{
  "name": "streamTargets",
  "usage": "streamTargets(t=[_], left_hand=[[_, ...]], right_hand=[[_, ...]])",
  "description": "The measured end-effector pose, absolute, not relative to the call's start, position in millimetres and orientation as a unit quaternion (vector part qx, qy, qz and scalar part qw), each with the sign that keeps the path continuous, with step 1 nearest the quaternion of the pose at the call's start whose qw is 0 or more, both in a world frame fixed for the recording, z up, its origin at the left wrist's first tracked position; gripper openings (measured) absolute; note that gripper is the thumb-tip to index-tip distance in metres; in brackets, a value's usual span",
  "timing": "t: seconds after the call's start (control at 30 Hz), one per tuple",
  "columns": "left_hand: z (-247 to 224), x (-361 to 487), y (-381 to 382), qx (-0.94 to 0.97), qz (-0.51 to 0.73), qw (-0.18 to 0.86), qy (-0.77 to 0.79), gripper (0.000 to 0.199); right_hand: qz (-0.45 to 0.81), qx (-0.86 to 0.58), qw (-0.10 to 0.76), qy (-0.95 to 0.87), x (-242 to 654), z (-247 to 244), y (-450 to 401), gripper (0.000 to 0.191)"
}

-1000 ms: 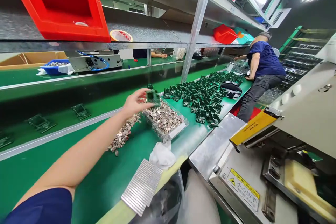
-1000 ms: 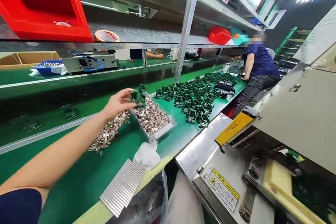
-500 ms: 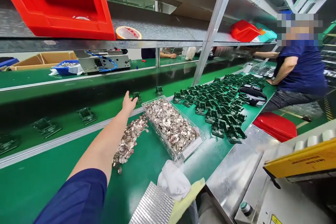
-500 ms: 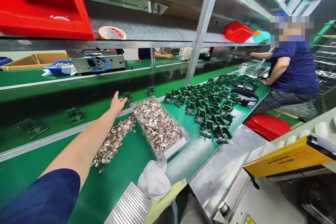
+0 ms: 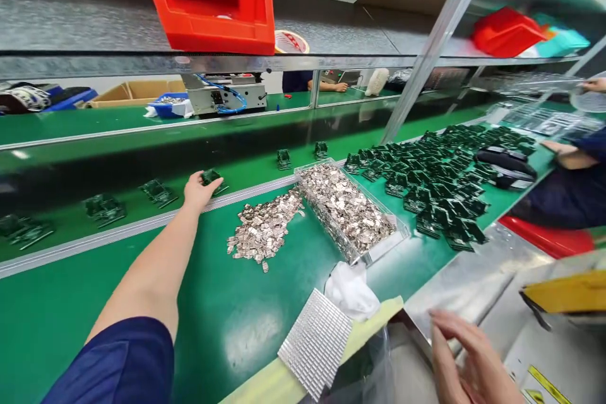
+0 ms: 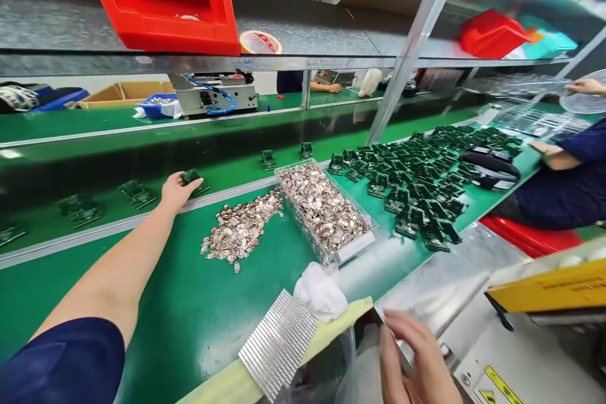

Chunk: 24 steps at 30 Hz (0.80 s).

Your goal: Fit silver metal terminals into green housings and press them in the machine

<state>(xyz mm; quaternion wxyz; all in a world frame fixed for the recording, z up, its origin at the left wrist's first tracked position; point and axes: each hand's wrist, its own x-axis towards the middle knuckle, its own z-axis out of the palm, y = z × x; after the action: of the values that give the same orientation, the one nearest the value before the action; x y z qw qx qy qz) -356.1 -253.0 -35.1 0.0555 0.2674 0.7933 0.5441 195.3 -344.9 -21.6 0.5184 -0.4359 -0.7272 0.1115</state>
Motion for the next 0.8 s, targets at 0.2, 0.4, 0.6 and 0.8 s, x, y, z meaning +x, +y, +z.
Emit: streamTargets(t=[0.2,0.4,0.6,0.8], left_hand=[[-47,-302,-332,0.322,0.593,0.084,0.733,0.06],[-74,-257,-482,0.355,0.449,0.174,0.801,0.08],[-65,-245,-507,0.417,0.274,0.143,0.855,0.098],[-59,-243,-503,0.437,0.308,0.094,0.84,0.085]], right_hand=[[0.074,-0.395,0.426,-0.81,139,13,-267,0.015],[0.003,-0.45,0.189,-0.872,81,34,-212,0.023],[0.112,-0.328,0.057,-0.936,-15,16,-261,0.022],[0.168,-0.329,0.046,-0.928,-51,-32,-282,0.009]])
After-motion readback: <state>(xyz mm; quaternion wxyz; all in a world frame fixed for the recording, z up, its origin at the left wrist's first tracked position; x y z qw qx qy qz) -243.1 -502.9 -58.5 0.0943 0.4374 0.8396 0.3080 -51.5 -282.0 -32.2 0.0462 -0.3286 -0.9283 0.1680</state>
